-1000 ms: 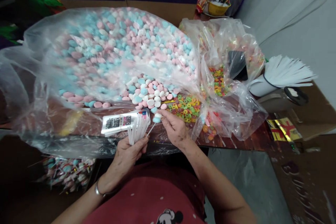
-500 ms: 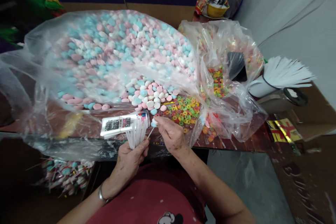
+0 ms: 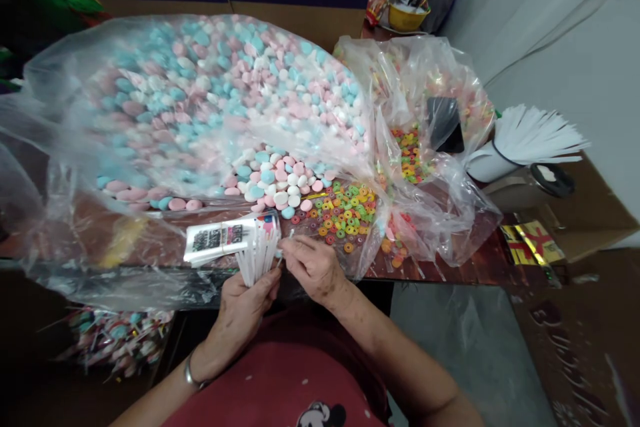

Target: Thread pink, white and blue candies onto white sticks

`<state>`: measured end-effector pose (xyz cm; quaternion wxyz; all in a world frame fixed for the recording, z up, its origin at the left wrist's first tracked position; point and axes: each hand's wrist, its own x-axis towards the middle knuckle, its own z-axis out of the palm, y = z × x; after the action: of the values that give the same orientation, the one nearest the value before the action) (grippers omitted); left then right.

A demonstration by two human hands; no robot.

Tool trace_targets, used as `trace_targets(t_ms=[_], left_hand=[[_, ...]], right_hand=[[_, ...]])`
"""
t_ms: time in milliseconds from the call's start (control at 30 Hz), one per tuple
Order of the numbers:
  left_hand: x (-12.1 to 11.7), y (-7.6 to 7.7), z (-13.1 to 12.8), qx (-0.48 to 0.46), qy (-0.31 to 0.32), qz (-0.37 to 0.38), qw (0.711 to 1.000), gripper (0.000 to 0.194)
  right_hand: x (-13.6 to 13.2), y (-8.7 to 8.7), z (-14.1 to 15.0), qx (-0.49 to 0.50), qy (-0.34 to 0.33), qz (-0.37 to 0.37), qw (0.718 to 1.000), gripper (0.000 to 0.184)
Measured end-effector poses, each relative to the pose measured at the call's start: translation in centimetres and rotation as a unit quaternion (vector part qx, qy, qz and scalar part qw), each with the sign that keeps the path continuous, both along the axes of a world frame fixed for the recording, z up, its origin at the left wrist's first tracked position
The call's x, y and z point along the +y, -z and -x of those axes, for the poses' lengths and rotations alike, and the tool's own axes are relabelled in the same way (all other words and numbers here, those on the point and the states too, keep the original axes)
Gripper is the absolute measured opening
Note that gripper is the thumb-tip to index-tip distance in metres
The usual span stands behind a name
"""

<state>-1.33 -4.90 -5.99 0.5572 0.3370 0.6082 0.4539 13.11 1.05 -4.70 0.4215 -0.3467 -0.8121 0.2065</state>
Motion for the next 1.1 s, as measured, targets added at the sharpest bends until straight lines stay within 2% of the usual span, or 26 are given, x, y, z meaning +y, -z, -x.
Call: trace_targets(t_ms=[67,133,200,267,300,400,500,633,767,833,933,1100], left_hand=[[0.3,-0.3,0.0,-0.003,-0.009,0.003,1.000,0.031],[0.7,-0.4,0.0,-0.002,-0.013,0.004,1.000,0.032],[1.1,-0.4,0.0,0.001,-0.011,0.004,1.000,0.034],[1.3,-0.3,0.1,0.002,-0.009,0.003,1.000,0.035],[1.3,-0.2,0.1,0.001,-0.007,0.002,1.000,0.035],[1.4,0.0,0.3,-0.005,0.000,-0.002,1.000,0.035],[1.4,0.0,0.3,-0.011,0.010,-0.001,1.000,0.035],[1.5,-0.3,0.4,-0.018,0.016,0.004,1.000,0.035],[1.6,-0.6,0.4,-0.027,0.023,0.009,0.999,0.036],[1.6,-0.7,0.4,-0.029,0.023,0.012,0.999,0.036],[1.6,-0.8,0.5,-0.028,0.020,0.014,0.999,0.035],[1.6,-0.8,0.5,-0.041,0.021,0.007,0.999,0.034]], right_hand=[[-0.3,-0.2,0.0,-0.012,-0.024,0.008,1.000,0.027],[0.4,-0.8,-0.8,-0.038,-0.004,0.006,0.999,0.027],[2.1,-1.6,-2.1,-0.085,0.079,0.002,0.993,0.027],[4.4,-2.2,-3.7,-0.154,0.182,-0.010,0.971,0.025],[5.5,-2.4,-4.3,-0.206,0.201,-0.014,0.958,0.023],[7.8,-2.1,-5.3,-0.355,0.182,-0.027,0.917,0.022],[8.4,-1.5,-5.2,-0.419,0.166,-0.064,0.891,0.023],[8.4,-1.5,-5.1,-0.429,0.125,-0.106,0.888,0.021],[8.9,-1.8,-5.8,-0.410,0.057,-0.081,0.907,0.022],[9.1,-1.8,-5.9,-0.403,0.046,-0.069,0.911,0.023],[9.2,-1.8,-5.8,-0.407,0.071,-0.080,0.907,0.023],[9.2,-2.0,-5.0,-0.383,0.128,-0.142,0.904,0.019]])
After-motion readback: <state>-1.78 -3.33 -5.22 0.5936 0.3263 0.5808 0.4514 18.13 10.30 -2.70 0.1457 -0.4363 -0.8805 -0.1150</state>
